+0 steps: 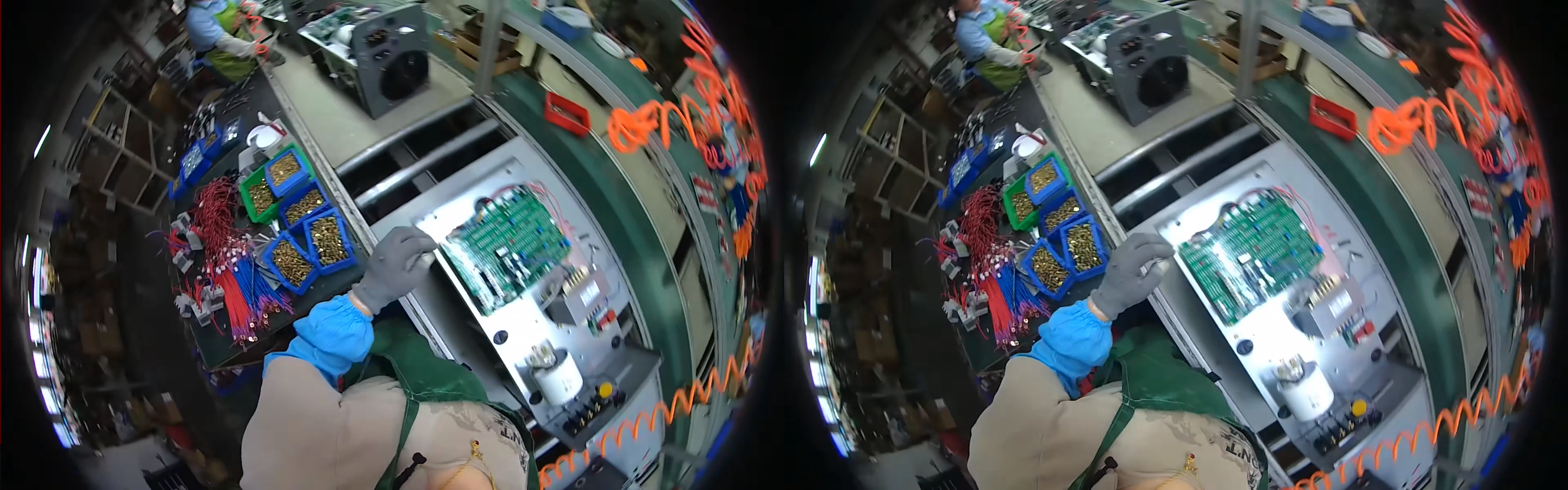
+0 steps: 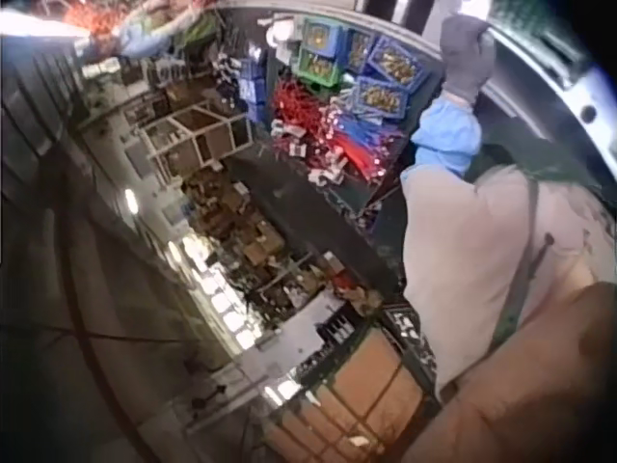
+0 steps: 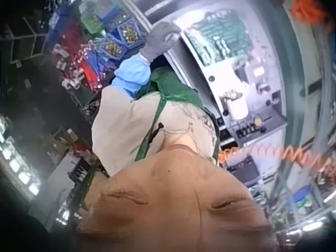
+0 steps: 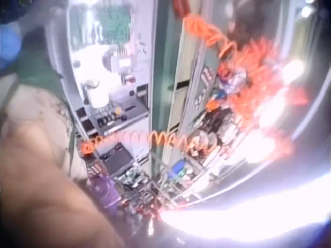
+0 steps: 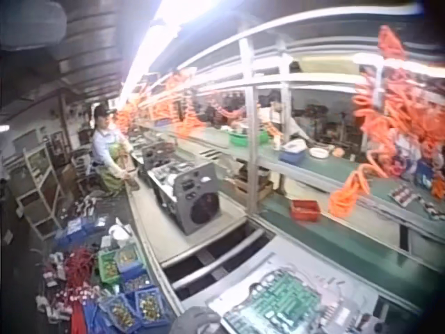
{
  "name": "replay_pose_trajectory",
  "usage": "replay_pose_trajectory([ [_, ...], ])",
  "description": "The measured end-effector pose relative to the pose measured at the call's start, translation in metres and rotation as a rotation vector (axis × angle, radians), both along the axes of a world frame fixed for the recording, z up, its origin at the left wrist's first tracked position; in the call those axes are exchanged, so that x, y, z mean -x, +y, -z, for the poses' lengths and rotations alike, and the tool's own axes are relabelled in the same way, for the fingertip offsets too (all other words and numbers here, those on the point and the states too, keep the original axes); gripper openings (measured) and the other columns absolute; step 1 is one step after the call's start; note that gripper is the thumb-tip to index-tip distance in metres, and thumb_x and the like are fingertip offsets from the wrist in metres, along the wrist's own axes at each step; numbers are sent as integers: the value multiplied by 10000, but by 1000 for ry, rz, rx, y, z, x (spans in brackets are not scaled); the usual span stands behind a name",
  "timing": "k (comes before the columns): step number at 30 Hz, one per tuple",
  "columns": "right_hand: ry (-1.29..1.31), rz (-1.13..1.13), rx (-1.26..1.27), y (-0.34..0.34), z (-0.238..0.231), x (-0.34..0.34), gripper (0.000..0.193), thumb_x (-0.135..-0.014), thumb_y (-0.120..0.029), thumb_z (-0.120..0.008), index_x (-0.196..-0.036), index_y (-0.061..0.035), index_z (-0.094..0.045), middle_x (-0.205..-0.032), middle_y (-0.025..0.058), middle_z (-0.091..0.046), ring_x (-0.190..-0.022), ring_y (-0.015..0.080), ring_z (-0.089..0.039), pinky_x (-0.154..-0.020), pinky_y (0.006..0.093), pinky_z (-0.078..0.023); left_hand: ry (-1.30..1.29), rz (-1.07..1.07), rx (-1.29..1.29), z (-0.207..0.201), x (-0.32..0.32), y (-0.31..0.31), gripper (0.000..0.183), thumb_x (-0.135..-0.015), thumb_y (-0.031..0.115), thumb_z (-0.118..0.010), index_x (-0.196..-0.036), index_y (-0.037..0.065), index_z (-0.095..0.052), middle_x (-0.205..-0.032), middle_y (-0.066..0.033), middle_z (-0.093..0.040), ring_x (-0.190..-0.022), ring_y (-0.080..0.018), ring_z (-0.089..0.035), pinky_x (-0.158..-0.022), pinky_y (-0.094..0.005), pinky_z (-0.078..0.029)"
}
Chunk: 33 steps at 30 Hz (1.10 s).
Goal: The person assembles an electronic device on a workbench, connecting wires to a circuit board and securing components with a power drill. They handle red and purple wires, a small white box, and a red switch, using pliers and a drill to complete the assembly.
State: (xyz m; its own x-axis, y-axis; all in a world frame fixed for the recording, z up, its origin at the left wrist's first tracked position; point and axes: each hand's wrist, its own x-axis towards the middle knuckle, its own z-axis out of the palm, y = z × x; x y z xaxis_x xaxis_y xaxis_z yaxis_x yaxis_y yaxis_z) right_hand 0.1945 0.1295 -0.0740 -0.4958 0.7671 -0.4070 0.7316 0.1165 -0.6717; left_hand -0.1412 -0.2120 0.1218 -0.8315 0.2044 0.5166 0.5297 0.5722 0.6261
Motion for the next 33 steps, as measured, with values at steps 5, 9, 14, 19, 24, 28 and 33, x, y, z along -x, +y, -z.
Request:
replay_pose_trajectory([
  [5, -34, -103, 214, -42, -26, 98, 406, -797, -204, -656, -1126, 25, -587, -1012, 144, -631, -904, 242, -593, -829, 357, -456, -402, -521, -536, 54, 42, -135, 191, -822, 106, -595, -988, 29, -649, -951, -56, -641, -871, -140, -593, -790, -275, -474],
  [9, -78, -210, 353, -92, -50, 170, 391, -803, -199, -646, -1121, 21, -587, -986, 137, -637, -873, 224, -602, -805, 343, -466, -373, -908, -817, 99, 122, -277, 339, -827, 102, -582, -1139, -32, -580, -874, -26, -598, -722, -112, -527, -653, -248, -441],
  [14, -123, -379, 549, -168, -78, 248, 373, -812, -194, -635, -1116, 17, -587, -953, 128, -645, -834, 202, -614, -775, 324, -477, -303, -1066, -483, 127, 223, -373, 374, -792, 95, -619, -1148, -12, -582, -884, -78, -637, -743, -148, -573, -687, -278, -463],
  [19, -98, -871, 479, -264, -127, 343, 338, -830, -177, -619, -1112, 7, -585, -889, 100, -646, -771, 149, -605, -716, 281, -481, -315, -962, -354, 155, 266, -413, 275, -775, 131, -663, -1021, 24, -602, -819, -97, -636, -710, -215, -584, -678, -333, -467],
  [24, 140, -1203, 498, -341, -125, 422, 284, -851, -145, -610, -1088, 10, -594, -773, 35, -590, -695, 107, -552, -635, 254, -469, -129, -1009, -245, 96, 267, -397, 249, -835, 243, -636, -957, 25, -632, -814, -153, -644, -751, -302, -610, -706, -392, -465],
  [28, 169, -1103, 939, -427, -157, 495, 505, -848, -199, -625, -1297, -37, -459, -814, 51, -567, -657, 98, -508, -573, 233, -435, -257, -730, -887, 40, 204, -361, 312, -878, 335, -617, -945, 31, -643, -658, -5, -537, -604, -122, -497, -583, -282, -427],
  [33, 193, -826, 1482, -533, -182, 552, 651, -892, -413, -541, -1322, 37, -352, -785, 49, -510, -564, 92, -431, -518, 230, -400, -507, -264, -1501, 37, 154, -323, 349, -903, 313, -588, -1086, 16, -570, -775, -21, -556, -665, -112, -514, -617, -252, -433],
])
